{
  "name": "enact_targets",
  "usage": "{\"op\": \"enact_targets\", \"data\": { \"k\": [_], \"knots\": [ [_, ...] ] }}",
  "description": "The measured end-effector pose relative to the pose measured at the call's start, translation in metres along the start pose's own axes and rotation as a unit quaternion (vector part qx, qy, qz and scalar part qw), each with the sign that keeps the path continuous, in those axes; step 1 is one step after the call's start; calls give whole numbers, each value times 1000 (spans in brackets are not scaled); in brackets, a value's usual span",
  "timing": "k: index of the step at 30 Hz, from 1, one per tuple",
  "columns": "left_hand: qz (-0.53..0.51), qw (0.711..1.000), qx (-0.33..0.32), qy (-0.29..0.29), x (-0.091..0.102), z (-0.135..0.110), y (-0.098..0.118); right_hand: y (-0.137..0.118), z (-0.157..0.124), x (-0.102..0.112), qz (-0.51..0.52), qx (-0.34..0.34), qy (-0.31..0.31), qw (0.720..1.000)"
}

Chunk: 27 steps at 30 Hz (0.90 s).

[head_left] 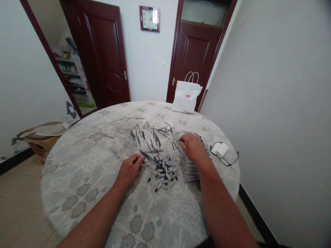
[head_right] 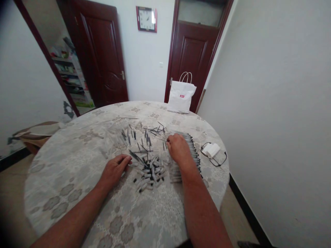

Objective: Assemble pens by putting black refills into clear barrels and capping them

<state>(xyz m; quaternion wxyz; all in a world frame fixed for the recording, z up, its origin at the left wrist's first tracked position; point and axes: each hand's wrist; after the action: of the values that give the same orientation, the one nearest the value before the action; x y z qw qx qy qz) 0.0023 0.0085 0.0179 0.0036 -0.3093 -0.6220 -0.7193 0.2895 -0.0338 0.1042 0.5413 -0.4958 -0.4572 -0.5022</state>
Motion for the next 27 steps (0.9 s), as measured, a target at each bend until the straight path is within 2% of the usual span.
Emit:
{"op": "enact_targets", "data": {
  "k": [5, 11, 22, 27],
  "knots": [
    [15, 1000, -13, -9, 1, 1, -2, 52, 26, 1, -79, -116, -82, 987],
    [22, 1000, -12, -11, 1, 2, -3, 80, 48, -5, -98, -140, -124, 978],
    [11, 1000, -17, 4, -1, 2, -8, 82, 62, -16, -111, -131, -141, 975],
    [-1, 999, -14, 39, -3, 4, -15, 67, 59, -8, -119, -117, -113, 980]
  ]
}}
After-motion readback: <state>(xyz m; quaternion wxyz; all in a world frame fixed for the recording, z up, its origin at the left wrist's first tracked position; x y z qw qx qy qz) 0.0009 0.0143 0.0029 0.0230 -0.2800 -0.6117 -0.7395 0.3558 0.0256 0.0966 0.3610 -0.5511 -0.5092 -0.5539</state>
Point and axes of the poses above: each hand's wrist, its own z-axis towards the middle knuckle, its own x-axis out of the back of the hand, y = z × x, and after that the axes turned 15 degrees about -y, right-handed
